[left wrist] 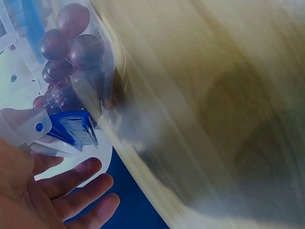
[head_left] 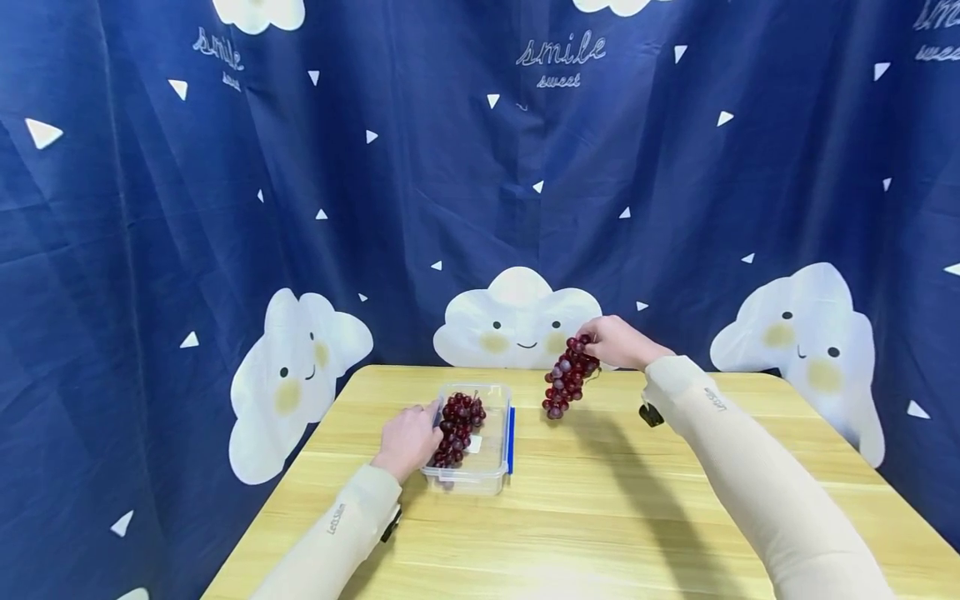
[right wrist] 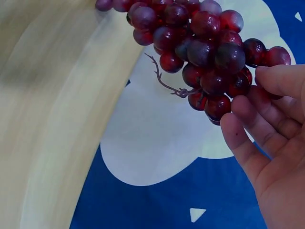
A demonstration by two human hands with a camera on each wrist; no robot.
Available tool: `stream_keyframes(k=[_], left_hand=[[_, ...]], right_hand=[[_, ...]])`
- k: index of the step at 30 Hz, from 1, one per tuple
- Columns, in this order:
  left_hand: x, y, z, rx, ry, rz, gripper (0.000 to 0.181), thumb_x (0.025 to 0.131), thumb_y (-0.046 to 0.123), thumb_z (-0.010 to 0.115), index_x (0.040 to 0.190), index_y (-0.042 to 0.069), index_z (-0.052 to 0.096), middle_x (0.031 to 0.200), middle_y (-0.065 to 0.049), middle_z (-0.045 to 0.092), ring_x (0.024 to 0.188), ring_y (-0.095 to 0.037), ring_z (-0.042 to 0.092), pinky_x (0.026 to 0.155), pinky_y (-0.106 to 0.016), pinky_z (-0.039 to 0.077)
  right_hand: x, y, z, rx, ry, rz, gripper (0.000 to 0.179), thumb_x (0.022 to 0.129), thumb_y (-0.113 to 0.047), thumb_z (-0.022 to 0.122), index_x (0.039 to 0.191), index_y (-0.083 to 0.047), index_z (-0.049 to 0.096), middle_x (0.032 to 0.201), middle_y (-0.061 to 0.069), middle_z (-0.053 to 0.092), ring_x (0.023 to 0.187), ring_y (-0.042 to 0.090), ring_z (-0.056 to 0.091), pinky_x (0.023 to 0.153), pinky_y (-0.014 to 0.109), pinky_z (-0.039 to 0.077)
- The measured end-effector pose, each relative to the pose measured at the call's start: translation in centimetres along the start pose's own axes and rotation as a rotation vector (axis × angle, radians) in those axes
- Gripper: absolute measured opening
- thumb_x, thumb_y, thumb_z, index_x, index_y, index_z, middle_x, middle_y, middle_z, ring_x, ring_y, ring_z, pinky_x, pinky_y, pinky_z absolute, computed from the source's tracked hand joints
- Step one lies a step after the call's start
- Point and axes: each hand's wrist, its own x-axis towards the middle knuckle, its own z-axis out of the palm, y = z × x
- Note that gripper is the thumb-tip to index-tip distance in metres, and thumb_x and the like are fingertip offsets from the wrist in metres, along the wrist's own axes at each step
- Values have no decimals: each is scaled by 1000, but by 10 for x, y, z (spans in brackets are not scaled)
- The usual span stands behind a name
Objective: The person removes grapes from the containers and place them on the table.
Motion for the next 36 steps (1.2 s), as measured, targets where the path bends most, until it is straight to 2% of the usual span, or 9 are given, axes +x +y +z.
stream_keyframes(k=[5, 11, 19, 23, 29, 36], left_hand=[[-2, 0, -1, -5, 0, -6, 59, 89, 27, 61, 146, 17, 55, 111, -14, 69, 98, -34, 68, 71, -52, 56], [-2, 1, -2, -2, -8, -6, 59, 89, 25, 62, 147, 17, 54, 109, -14, 69, 94, -32, 68, 68, -51, 56], [-3, 1, -3, -12, -6, -6, 58, 90, 25, 62, 147, 16, 54, 114, -16, 69, 99, -35, 68, 69, -51, 56], [-3, 1, -3, -9, -10, -7, 59, 90, 25, 62, 148, 17, 53, 109, -15, 70, 95, -34, 68, 66, -50, 56], [-1, 0, 0, -4, -8, -9, 60, 89, 24, 61, 148, 17, 53, 104, -15, 70, 92, -34, 68, 66, -51, 55], [-1, 1, -1, -8, -5, -5, 59, 90, 24, 61, 148, 16, 53, 107, -16, 70, 96, -34, 69, 69, -52, 56]], right_hand=[[1, 8, 5, 18, -18, 55, 27, 92, -3, 58, 114, -3, 73, 100, 9, 74, 86, 20, 65, 80, 41, 53], [-6, 22, 6, 21, 1, 86, 27, 92, -4, 57, 114, 0, 72, 102, 13, 73, 86, 22, 64, 78, 41, 52], [-21, 42, 7, -10, 28, 82, 23, 88, -2, 60, 105, 1, 74, 93, 11, 73, 81, 23, 61, 76, 41, 50], [-29, 56, 11, -39, 44, 84, 23, 85, -3, 61, 103, 2, 74, 89, 10, 73, 80, 23, 61, 77, 41, 50], [-41, 73, 14, -22, 60, 125, 22, 85, -5, 61, 101, 1, 74, 85, 8, 71, 79, 24, 59, 73, 38, 48], [-54, 88, 18, -19, 38, 178, 25, 85, -6, 60, 103, 5, 73, 94, 17, 73, 90, 33, 65, 85, 51, 52]])
